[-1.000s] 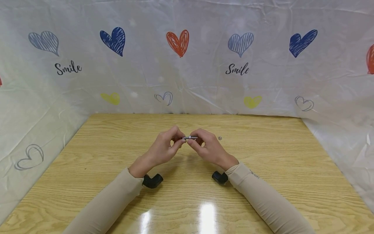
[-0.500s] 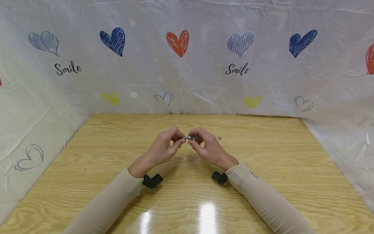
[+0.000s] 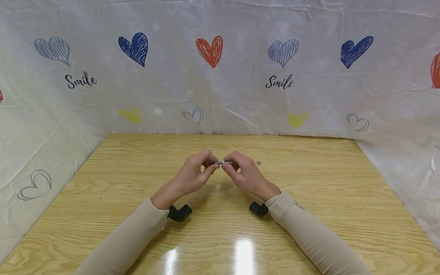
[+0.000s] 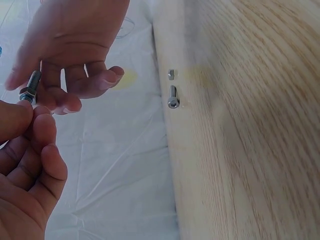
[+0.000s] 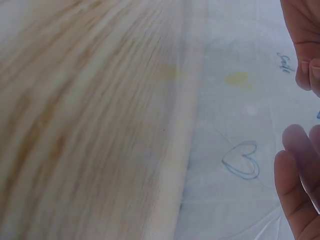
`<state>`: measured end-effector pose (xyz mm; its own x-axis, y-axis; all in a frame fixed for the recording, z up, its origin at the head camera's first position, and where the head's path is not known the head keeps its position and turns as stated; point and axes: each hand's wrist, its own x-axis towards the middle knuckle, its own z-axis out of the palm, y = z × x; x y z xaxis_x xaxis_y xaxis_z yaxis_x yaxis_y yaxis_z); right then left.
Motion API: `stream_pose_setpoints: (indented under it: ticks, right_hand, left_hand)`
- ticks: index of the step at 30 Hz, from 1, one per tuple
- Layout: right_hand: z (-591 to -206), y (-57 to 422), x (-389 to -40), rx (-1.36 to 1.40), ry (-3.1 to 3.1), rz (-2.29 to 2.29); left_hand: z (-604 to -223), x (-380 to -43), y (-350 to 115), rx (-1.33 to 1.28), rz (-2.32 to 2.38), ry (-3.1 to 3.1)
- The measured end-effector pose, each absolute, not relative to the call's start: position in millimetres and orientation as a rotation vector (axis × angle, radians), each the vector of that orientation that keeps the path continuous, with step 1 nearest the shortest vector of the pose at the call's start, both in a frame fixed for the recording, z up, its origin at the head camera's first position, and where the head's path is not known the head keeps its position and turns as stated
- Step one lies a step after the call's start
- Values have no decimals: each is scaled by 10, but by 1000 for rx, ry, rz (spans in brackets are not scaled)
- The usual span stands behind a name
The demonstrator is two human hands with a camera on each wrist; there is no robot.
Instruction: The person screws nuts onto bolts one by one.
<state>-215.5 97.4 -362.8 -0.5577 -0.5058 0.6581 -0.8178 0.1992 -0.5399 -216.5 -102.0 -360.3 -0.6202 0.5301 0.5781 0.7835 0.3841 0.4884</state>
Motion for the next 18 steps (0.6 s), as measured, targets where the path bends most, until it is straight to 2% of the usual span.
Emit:
stream_pose_setpoints:
  ticks: [18]
  right_hand:
    - [-3689,974,-2197,1285,-2108,1333]
  left_hand:
    - [-3618,-2181,-1040,-1141,-1061,-2342]
